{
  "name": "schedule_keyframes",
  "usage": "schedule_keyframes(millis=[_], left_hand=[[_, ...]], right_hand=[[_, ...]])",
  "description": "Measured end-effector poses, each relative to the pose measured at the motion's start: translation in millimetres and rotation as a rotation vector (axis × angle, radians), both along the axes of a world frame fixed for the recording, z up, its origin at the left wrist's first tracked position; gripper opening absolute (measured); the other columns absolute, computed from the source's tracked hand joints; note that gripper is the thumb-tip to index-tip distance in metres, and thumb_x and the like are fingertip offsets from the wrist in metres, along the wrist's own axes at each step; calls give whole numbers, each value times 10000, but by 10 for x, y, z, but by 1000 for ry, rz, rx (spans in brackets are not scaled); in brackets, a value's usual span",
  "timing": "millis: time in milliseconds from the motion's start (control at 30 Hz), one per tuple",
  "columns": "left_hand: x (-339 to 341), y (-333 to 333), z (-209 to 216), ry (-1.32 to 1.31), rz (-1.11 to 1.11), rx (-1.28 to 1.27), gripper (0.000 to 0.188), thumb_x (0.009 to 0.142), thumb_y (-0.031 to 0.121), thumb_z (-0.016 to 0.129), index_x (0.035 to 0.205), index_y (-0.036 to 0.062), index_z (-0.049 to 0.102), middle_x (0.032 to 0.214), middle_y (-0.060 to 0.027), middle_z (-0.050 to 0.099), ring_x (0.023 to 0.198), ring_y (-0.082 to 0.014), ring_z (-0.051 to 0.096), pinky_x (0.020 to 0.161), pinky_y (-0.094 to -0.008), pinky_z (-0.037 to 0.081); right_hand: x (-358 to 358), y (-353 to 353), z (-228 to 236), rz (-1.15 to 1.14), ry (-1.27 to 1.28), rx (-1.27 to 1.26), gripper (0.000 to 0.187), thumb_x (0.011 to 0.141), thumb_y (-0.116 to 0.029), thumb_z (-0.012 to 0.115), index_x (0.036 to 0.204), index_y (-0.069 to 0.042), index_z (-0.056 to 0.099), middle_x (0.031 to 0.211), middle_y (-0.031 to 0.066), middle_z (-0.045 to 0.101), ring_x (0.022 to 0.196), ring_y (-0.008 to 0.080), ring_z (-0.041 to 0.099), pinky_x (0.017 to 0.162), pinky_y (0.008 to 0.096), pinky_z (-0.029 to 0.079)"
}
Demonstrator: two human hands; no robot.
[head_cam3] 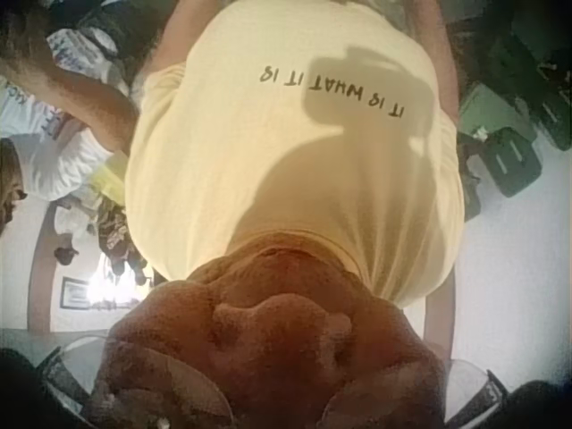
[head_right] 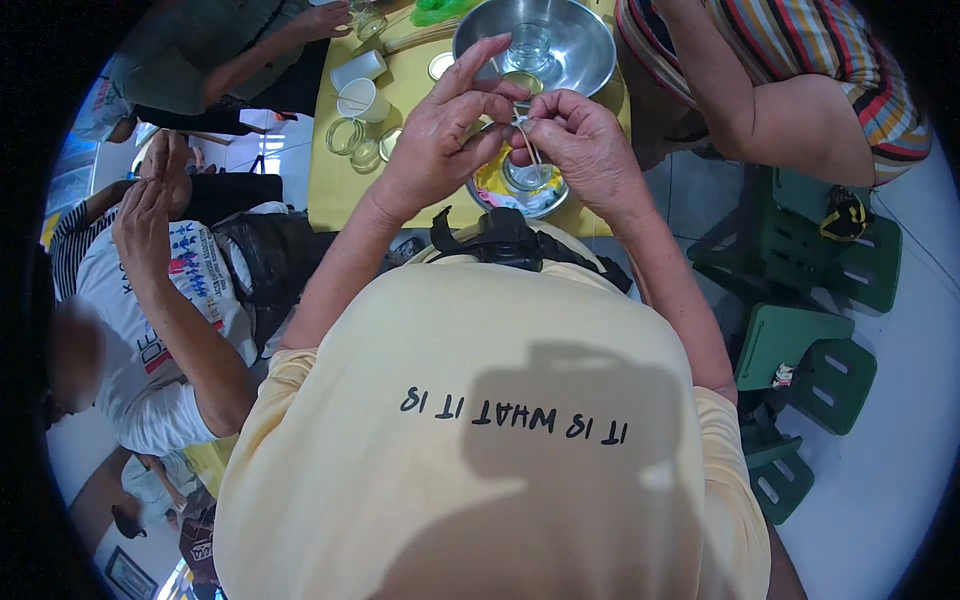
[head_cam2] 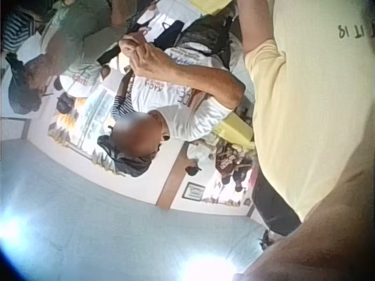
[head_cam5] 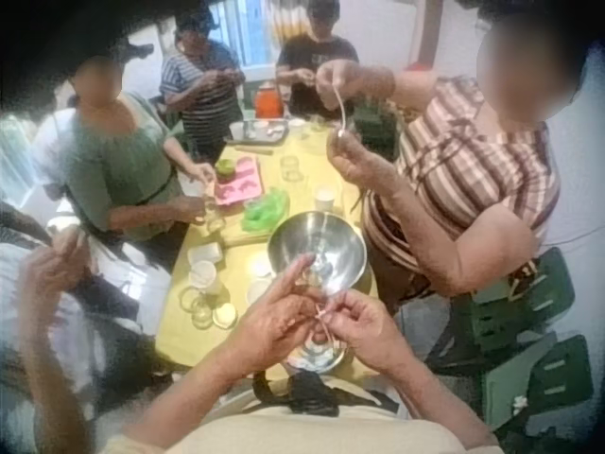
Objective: The person assembles small candles by inserting wicks into glass jars and securing them with a wooden stick. They handle jars, wicks, and sticks, occasionally dipping the wick into a bowl of liquid before placing it in the jar.
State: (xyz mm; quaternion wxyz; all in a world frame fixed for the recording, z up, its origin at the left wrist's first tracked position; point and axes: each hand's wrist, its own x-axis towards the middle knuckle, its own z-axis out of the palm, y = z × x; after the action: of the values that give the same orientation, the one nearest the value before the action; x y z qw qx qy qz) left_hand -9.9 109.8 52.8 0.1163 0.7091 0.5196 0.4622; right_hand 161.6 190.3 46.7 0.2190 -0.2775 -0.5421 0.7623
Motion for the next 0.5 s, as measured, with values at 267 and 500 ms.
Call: schedule_keyframes(millis=[267, 500], left_hand=[[11, 6, -17, -183, -15, -61, 88, 774, -3, 647, 853, 16, 613, 1360, -146, 482, 1066, -224, 640, 907, -317, 506], [-82, 98, 184, 86, -28, -88, 53, 779, 18, 635, 828, 22, 617, 1337, -126, 518, 1041, -241, 651, 837, -323, 545]], right_hand=[[16, 17, 85, -2, 19, 4, 104, 922, -88, 556, 977, -1, 557, 861, 58, 642, 761, 108, 658, 729, 230, 547], [-16, 59, 126, -13, 9, 114, 109, 926, -101, 557, 971, -2, 558, 842, 57, 640, 749, 110, 657, 745, 244, 554]])
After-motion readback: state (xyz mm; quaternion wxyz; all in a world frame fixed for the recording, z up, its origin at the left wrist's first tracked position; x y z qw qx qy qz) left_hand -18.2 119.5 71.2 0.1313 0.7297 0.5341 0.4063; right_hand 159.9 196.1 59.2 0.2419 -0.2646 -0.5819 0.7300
